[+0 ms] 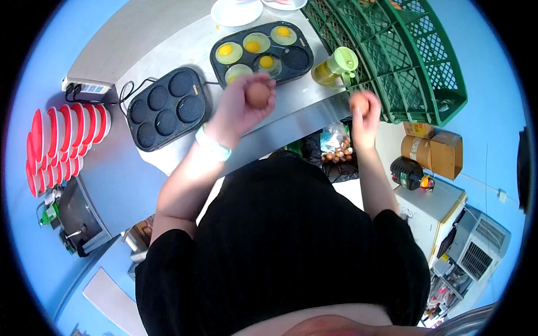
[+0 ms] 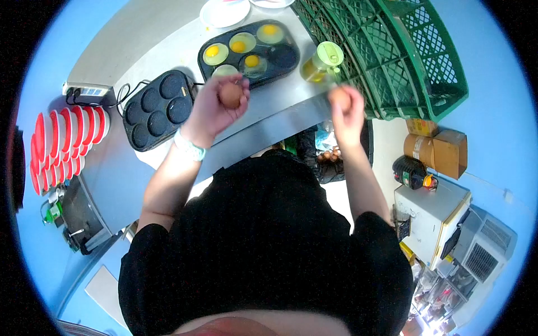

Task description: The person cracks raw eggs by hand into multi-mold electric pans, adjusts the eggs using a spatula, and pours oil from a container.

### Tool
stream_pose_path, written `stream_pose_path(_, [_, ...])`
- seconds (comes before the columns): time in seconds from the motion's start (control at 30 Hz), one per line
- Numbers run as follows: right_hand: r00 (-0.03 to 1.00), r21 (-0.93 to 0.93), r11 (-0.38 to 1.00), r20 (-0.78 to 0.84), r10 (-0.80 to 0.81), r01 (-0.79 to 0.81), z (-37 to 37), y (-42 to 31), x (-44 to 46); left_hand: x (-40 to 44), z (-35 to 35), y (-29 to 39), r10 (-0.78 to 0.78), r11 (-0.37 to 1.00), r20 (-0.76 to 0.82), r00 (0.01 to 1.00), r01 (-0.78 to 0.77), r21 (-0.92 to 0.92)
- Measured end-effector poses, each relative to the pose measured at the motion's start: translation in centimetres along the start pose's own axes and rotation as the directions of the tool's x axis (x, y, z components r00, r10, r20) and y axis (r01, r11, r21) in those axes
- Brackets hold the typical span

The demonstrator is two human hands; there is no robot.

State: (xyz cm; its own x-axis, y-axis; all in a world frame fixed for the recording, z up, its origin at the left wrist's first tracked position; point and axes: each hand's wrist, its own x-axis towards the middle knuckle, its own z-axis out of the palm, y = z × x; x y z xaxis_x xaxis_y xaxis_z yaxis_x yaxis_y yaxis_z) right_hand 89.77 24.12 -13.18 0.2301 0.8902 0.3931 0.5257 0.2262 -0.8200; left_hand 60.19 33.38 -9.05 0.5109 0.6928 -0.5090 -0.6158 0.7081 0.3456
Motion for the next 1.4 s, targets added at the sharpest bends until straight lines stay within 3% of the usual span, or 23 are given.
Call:
stream_pose_path(0.03, [0.996, -0.009, 0.997, -0.043, 0.076, -0.076, -1.5, 3.0, -3.3, -0.1, -1.0, -1.2, -0.096, 0.992, -0.022, 0.995, 0.094, -0.089])
stream_pose_path(0.1, [0.982, -0.356, 0.915, -0.087, 0.170, -0.190, -3.9, 8.4, -9.8, -0.4, -2.6, -2.9, -0.199, 0.966, -0.040, 0.979, 0.189, -0.175])
stream_pose_path(0.13, [0.873, -0.309, 0.819, -0.095, 0.479, -0.483, -4.2, 8.5, -12.1, -0.4, -3.1, -3.8, -0.257, 0.943, -0.051, 0.965, 0.239, -0.230])
stream_pose_path(0.23, [0.877, -0.694, 0.612, -0.059, 0.478, -0.380, -4.2, 15.0, -19.8, 0.7, -5.2, -6.4, -0.323, 0.907, -0.056, 0.945, 0.293, -0.302])
stream_pose_path(0.27, [0.940, -0.568, 0.788, 0.069, 0.335, -0.239, -3.5, 13.4, -18.5, 2.4, -7.7, -8.3, -0.128, 0.989, 0.005, 0.992, 0.128, 0.068])
stream_pose_path(0.3, [0.818, 0.096, 0.816, 0.154, 0.553, -0.570, -1.5, 10.5, -15.8, 2.6, -7.7, -9.0, -0.052, 0.967, 0.067, 0.996, 0.034, 0.252])
stream_pose_path(0.33, [0.805, 0.075, 0.813, 0.217, 0.552, -0.577, 0.3, 5.4, -12.2, 2.9, -7.7, -9.6, 0.025, 0.906, 0.128, 0.992, -0.076, 0.417])
stream_pose_path(0.4, [0.875, 0.124, 0.901, 0.324, 0.360, -0.416, 4.1, -0.2, -8.2, 2.3, -3.6, -9.4, -0.210, 0.975, 0.073, 0.975, 0.214, -0.058])
stream_pose_path(0.47, [0.923, 0.041, 0.985, 0.358, 0.140, -0.165, 6.7, -3.1, -5.3, 3.7, -3.1, -11.0, -0.142, 0.989, 0.132, 0.981, 0.147, -0.022])
stream_pose_path(0.5, [0.923, 0.036, 0.986, 0.358, 0.142, -0.166, 7.6, -3.1, -4.9, 4.2, -2.9, -11.6, -0.071, 0.997, 0.188, 0.980, 0.071, 0.007])
stream_pose_path(0.57, [0.900, 0.090, 0.939, 0.329, 0.286, -0.331, 8.9, -2.4, -4.2, 2.9, -1.5, -10.8, -0.047, 0.996, 0.035, 0.998, 0.049, -0.071])
stream_pose_path(0.6, [0.888, 0.294, 0.843, 0.240, 0.392, -0.451, 9.9, -0.6, -4.9, 1.8, -1.0, -8.8, -0.131, 0.991, -0.002, 0.991, 0.131, -0.039])
stream_pose_path(0.63, [0.885, 0.291, 0.841, 0.251, 0.392, -0.455, 10.3, 1.0, -5.3, 0.6, -1.2, -7.2, -0.213, 0.977, -0.044, 0.976, 0.213, -0.012])
stream_pose_path(0.7, [0.910, 0.266, 0.871, 0.095, 0.403, -0.413, 10.6, 3.4, -5.5, -1.5, -3.4, -5.3, -0.155, 0.972, -0.059, 0.986, 0.162, 0.167])
stream_pose_path(0.77, [0.930, 0.234, 0.901, 0.050, 0.363, -0.364, 10.0, 3.6, -4.5, -2.9, -6.2, -4.3, 0.069, 0.911, 0.022, 0.997, -0.072, 0.406])
stream_pose_path(0.83, [0.998, -0.208, 0.976, -0.007, -0.061, 0.058, 8.4, 2.4, -3.1, -5.2, -8.6, -3.5, 0.075, 0.905, -0.016, 0.997, -0.062, 0.420])
stream_pose_path(0.87, [0.999, -0.090, 0.996, -0.029, -0.013, 0.010, 8.3, 2.8, -3.3, -6.1, -9.6, -3.4, 0.088, 0.899, -0.044, 0.995, -0.060, 0.435])
stream_pose_path(0.97, [0.994, -0.270, 0.957, -0.008, -0.108, 0.102, 8.6, 3.8, -4.0, -7.9, -11.9, -3.9, 0.090, 0.894, -0.102, 0.991, -0.035, 0.447])
stream_pose_path(1.1, [0.983, -0.368, 0.930, 0.177, 0.049, 0.020, 12.9, 10.0, -7.3, -8.5, -13.2, -4.8, 0.082, 0.906, -0.144, 0.986, -0.013, 0.423])
stream_pose_path(1.27, [0.986, -0.356, 0.934, 0.148, 0.078, -0.020, 12.9, 9.4, -7.3, -8.3, -13.2, -5.2, 0.075, 0.864, -0.143, 0.987, 0.007, 0.503])
stream_pose_path(1.33, [0.910, 0.161, 0.896, 0.112, 0.400, -0.414, 12.4, 7.5, -6.6, -7.4, -12.8, -4.9, 0.085, 0.834, -0.129, 0.988, 0.000, 0.551])
stream_pose_path(1.37, [0.911, 0.160, 0.898, 0.107, 0.398, -0.410, 11.8, 6.5, -6.1, -6.7, -12.3, -4.9, 0.129, 0.706, 0.009, 0.992, -0.098, 0.702])
stream_pose_path(1.4, [0.780, 0.521, 0.599, 0.253, 0.572, -0.608, 11.0, 5.6, -5.3, -6.0, -11.7, -5.0, 0.148, 0.548, 0.152, 0.977, -0.209, 0.810])
